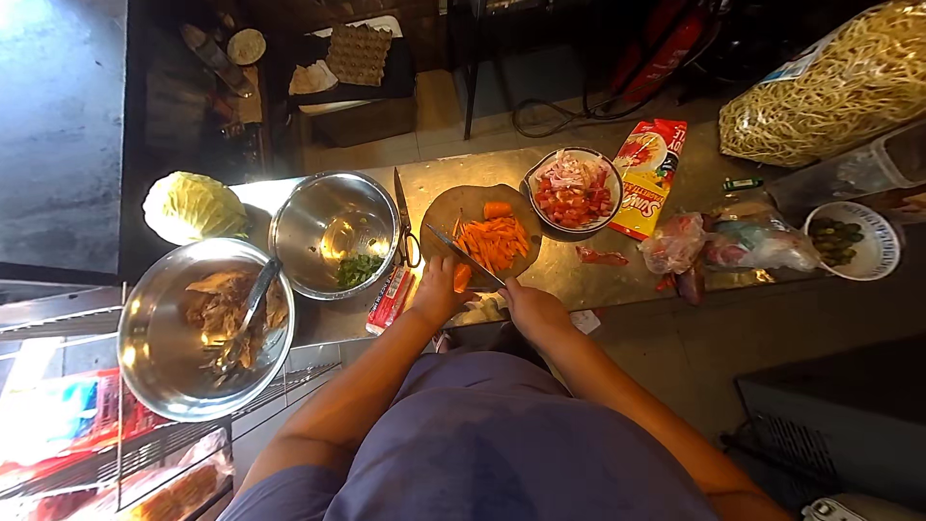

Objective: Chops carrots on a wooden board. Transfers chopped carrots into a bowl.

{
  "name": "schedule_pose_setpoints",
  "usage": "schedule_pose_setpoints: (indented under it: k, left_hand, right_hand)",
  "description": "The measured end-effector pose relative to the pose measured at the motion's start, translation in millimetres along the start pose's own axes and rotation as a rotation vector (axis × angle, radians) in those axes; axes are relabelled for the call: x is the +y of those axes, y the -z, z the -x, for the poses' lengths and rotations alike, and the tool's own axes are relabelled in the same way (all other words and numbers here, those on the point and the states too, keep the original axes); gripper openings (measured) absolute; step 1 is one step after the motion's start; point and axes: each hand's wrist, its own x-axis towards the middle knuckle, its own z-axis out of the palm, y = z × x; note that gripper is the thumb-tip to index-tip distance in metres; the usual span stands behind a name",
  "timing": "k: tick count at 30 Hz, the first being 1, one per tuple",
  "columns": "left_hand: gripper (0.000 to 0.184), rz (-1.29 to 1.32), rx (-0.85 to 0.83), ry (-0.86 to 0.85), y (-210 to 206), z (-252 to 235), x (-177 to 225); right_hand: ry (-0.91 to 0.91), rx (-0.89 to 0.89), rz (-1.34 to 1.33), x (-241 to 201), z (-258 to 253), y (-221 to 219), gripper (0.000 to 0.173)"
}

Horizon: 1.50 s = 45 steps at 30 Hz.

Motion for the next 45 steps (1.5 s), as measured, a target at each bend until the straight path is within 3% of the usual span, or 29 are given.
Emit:
schedule_pose_setpoints:
  k: [4,7,20,27,34,40,45]
  left_hand:
    - [0.035,-0.024,0.025,-0.262,9.7,5.1,-16.7]
    - [0.019,-0.035,0.02,-0.323,4.2,4.0,-25.0]
    - [0.014,0.05,0.106,-0.397,-12.0,8.2,-36.0]
    - [0.014,0.031,0.138,-0.444,-15.0,6.3,-39.1]
    - [0.014,0.042,0.125,-0.402,-14.8,10.2,-37.9]
    - [0.014,0.038,0.127,-0.419,-13.4,7.5,-40.2]
    - [0.014,0.047,0.15,-0.453,-16.8,7.5,-40.9]
  right_hand:
    - [-0.017,-0.035,0.049,-21.3,1.5,10.0,0.044]
    - [-0.037,-0.05,0.057,-33.3,-2.6,14.7,0.039]
    - [-0.002,-0.059,-0.048,-18.9,-40.3,-26.2,0.043]
    - [-0.065,-0.112,0.046,-46.4,-11.2,18.5,0.04]
    - [-0.015,-0.052,-0.048,-27.1,-40.7,-31.2,0.039]
    - [-0.046,-0.115,0.038,-50.7,-15.7,11.9,0.043]
    - [-0.071,-0.082,-0.004,-41.0,-28.4,-19.1,0.042]
